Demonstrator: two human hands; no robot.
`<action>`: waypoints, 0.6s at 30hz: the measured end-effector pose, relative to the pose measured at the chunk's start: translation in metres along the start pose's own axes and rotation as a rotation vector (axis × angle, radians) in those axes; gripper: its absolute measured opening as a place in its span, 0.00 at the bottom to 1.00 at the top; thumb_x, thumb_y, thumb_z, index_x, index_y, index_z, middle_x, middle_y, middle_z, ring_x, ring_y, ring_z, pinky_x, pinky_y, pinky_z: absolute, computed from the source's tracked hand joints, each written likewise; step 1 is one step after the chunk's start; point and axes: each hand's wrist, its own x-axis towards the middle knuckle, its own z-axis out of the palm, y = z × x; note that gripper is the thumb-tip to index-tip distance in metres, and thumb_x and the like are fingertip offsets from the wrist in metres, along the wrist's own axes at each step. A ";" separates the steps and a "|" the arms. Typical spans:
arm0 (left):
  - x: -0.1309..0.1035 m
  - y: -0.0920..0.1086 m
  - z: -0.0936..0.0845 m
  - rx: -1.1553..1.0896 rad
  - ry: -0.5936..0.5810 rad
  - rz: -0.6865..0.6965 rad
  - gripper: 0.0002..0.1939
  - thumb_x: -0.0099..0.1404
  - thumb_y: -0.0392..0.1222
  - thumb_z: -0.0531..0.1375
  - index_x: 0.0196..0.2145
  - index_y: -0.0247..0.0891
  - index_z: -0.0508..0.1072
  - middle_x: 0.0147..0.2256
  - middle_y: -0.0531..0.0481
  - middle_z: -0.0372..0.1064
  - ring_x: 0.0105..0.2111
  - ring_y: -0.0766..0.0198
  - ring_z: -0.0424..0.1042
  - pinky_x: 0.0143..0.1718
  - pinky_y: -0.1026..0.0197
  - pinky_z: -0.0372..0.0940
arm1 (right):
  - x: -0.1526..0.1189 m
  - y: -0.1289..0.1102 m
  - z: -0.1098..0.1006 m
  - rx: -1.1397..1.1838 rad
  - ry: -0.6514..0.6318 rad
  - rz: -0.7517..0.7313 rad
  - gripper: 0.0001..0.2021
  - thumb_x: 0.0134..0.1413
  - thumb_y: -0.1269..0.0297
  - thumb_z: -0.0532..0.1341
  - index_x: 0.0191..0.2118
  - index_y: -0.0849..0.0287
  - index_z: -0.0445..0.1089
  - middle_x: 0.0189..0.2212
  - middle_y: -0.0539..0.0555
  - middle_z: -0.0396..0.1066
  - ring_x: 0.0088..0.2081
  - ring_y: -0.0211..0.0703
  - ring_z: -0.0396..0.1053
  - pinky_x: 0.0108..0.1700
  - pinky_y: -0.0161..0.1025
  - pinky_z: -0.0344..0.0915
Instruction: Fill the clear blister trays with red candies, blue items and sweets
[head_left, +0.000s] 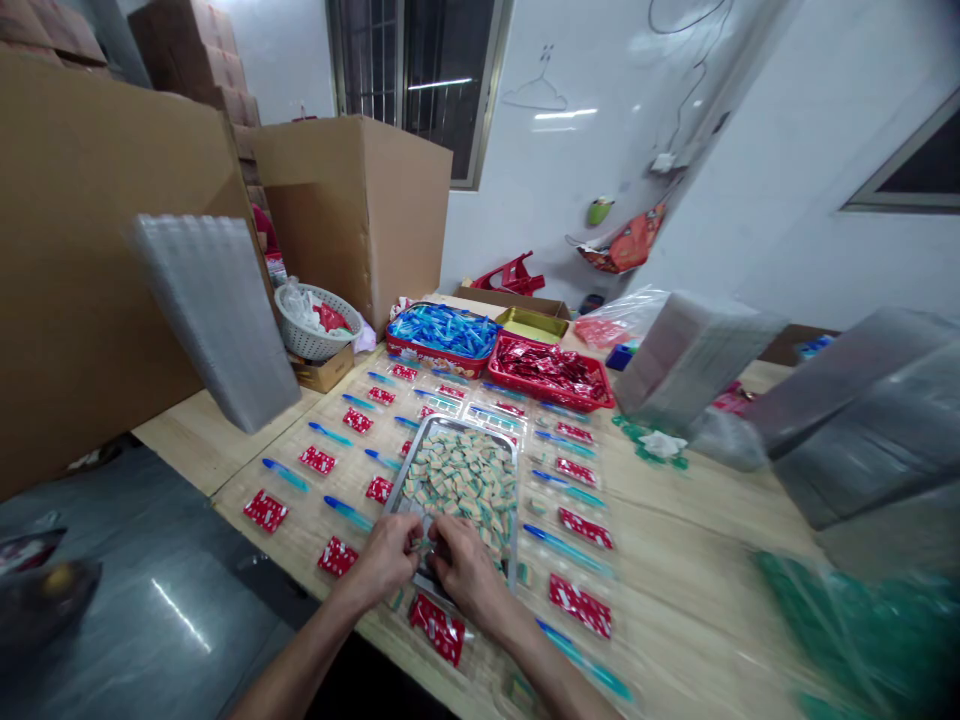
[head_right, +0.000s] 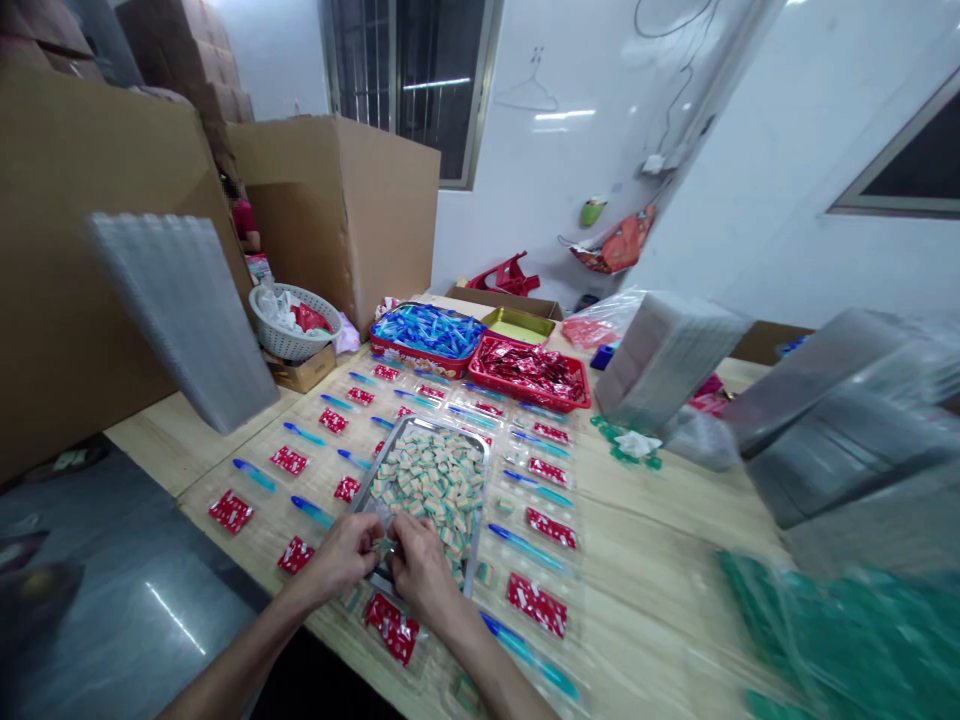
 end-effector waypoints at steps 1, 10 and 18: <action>0.000 0.000 0.001 0.006 0.005 -0.002 0.10 0.46 0.27 0.55 0.27 0.37 0.68 0.20 0.58 0.59 0.23 0.66 0.60 0.26 0.65 0.52 | -0.001 -0.001 -0.001 -0.009 -0.003 0.008 0.13 0.38 0.82 0.53 0.30 0.57 0.60 0.30 0.51 0.68 0.36 0.43 0.64 0.40 0.38 0.56; -0.003 0.001 0.001 0.038 0.010 0.012 0.11 0.47 0.27 0.55 0.29 0.37 0.69 0.21 0.57 0.59 0.24 0.66 0.61 0.28 0.64 0.53 | -0.004 -0.002 0.005 -0.021 0.022 0.033 0.13 0.38 0.81 0.53 0.31 0.57 0.60 0.28 0.49 0.66 0.33 0.42 0.63 0.38 0.38 0.57; -0.004 0.002 -0.002 -0.054 0.001 0.006 0.10 0.46 0.28 0.56 0.28 0.37 0.69 0.20 0.57 0.61 0.23 0.66 0.62 0.25 0.65 0.53 | -0.003 0.002 0.011 0.060 0.082 0.027 0.12 0.39 0.80 0.53 0.31 0.57 0.59 0.30 0.51 0.65 0.35 0.44 0.61 0.38 0.38 0.57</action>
